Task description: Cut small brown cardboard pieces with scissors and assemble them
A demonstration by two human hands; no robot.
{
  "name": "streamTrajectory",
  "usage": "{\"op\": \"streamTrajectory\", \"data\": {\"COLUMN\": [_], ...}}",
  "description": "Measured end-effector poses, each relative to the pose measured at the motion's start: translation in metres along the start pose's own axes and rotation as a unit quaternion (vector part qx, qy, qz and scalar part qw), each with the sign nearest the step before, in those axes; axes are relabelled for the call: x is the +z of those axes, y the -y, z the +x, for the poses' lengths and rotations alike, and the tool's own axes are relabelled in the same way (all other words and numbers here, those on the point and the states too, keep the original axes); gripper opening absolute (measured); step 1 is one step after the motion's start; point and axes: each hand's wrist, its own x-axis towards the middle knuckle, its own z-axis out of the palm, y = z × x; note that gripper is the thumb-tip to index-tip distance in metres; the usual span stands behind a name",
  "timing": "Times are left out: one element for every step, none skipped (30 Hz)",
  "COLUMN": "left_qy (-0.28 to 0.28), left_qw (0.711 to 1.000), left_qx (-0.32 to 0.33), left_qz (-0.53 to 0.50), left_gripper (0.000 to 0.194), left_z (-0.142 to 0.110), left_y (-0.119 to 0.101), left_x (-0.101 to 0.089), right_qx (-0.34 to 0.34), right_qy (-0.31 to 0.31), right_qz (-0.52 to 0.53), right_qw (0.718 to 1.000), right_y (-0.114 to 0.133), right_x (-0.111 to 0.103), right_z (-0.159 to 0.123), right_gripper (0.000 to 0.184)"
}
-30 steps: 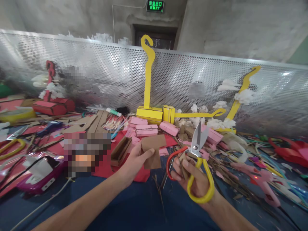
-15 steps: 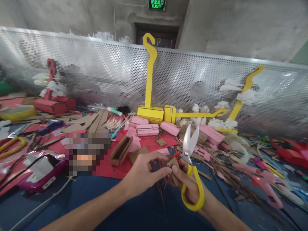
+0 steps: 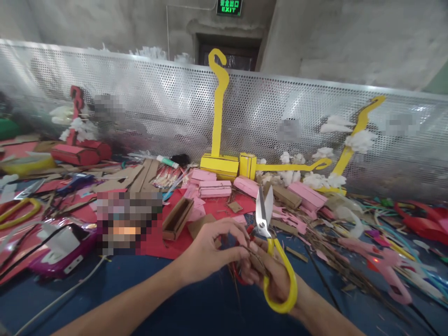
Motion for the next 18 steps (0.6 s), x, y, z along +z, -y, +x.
{"op": "streamTrajectory", "data": {"left_qy": [-0.001,-0.01,-0.025,-0.043,-0.059,-0.073,-0.085,-0.097,-0.109,-0.123,-0.136,-0.146,-0.153,-0.157,-0.16,-0.165,-0.171,-0.179], "left_qw": [1.0,0.998,0.996,0.993,0.989,0.984,0.98,0.976,0.972,0.97,0.968,0.967,0.967,0.967,0.968,0.969,0.969,0.969], "left_qx": [-0.018,-0.037,-0.056,-0.075,-0.092,-0.107,-0.122,-0.134,-0.142,-0.146,-0.149,-0.151,-0.152,-0.151,-0.15,-0.148,-0.144,-0.141], "left_qz": [-0.02,-0.043,-0.066,-0.086,-0.104,-0.119,-0.133,-0.144,-0.151,-0.153,-0.151,-0.146,-0.139,-0.13,-0.12,-0.11,-0.102,-0.094], "left_gripper": [0.02,0.022,0.025,0.027,0.029,0.032,0.034,0.037,0.039,0.042,0.045,0.048,0.049,0.048,0.046,0.044,0.042,0.042], "left_z": [0.0,0.0,0.001,0.002,0.002,0.003,0.004,0.005,0.006,0.007,0.008,0.009,0.009,0.01,0.01,0.01,0.01,0.011], "left_y": [0.0,0.001,0.001,0.002,0.003,0.003,0.003,0.004,0.004,0.004,0.004,0.004,0.004,0.004,0.005,0.005,0.006,0.006], "left_x": [0.0,0.0,0.0,0.0,0.0,0.0,0.0,0.0,-0.001,-0.002,-0.002,-0.004,-0.005,-0.006,-0.008,-0.009,-0.01,-0.011], "right_qx": [-0.005,-0.014,-0.024,-0.036,-0.049,-0.061,-0.069,-0.078,-0.086,-0.087,-0.092,-0.097,-0.096,-0.095,-0.091,-0.086,-0.083,-0.083], "right_qy": [-0.009,-0.022,-0.037,-0.052,-0.067,-0.079,-0.087,-0.094,-0.102,-0.101,-0.099,-0.098,-0.089,-0.078,-0.07,-0.063,-0.058,-0.054], "right_qz": [-0.016,-0.037,-0.061,-0.084,-0.108,-0.129,-0.147,-0.166,-0.188,-0.213,-0.235,-0.253,-0.293,-0.361,-0.422,-0.478,-0.524,-0.556], "right_qw": [1.0,0.999,0.997,0.994,0.991,0.987,0.983,0.978,0.973,0.968,0.963,0.958,0.947,0.924,0.9,0.872,0.846,0.825], "right_y": [-0.001,-0.003,-0.003,-0.003,-0.002,0.0,0.003,0.007,0.012,0.017,0.023,0.029,0.034,0.038,0.041,0.043,0.045,0.045], "right_x": [-0.001,-0.002,-0.005,-0.009,-0.014,-0.02,-0.027,-0.034,-0.04,-0.045,-0.049,-0.051,-0.051,-0.05,-0.048,-0.045,-0.043,-0.04], "right_z": [0.002,0.004,0.007,0.009,0.012,0.014,0.015,0.016,0.015,0.013,0.01,0.007,0.003,0.0,-0.003,-0.005,-0.006,-0.007], "right_gripper": [0.042,0.044,0.046,0.048,0.049,0.051,0.052,0.052,0.048,0.043,0.039,0.036,0.034,0.035,0.038,0.043,0.045,0.045]}}
